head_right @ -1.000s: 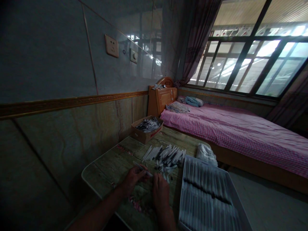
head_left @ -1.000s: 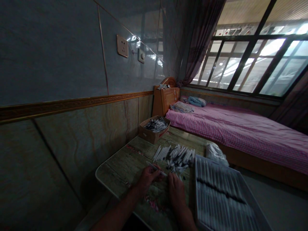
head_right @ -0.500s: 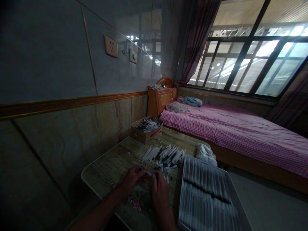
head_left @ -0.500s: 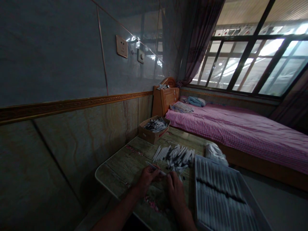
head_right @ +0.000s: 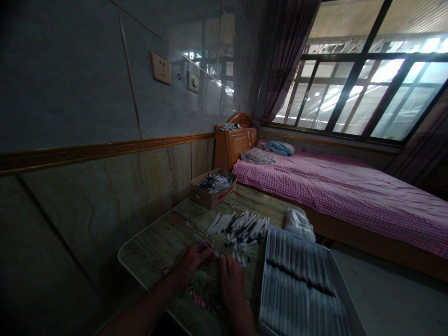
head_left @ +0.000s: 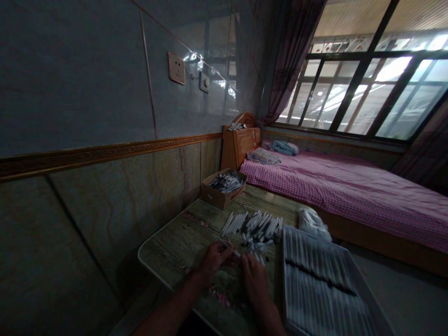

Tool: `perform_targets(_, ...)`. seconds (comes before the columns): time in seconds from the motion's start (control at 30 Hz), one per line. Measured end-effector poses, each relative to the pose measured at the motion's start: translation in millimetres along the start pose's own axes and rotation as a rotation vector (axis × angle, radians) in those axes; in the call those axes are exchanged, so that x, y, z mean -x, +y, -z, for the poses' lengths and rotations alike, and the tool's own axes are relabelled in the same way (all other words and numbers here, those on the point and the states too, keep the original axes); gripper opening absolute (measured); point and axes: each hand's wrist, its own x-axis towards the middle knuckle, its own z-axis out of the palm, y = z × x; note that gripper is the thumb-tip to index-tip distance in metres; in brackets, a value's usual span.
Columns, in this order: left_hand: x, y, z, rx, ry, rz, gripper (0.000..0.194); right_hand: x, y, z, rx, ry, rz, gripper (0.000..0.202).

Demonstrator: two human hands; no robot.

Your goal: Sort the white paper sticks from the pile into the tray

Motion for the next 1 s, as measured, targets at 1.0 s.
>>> perform_targets(1.0,-1,0,-15.3,-0.663,-0.233,-0.280,0.010,-9,10,23,-0.266,0.420,-0.236,0.043)
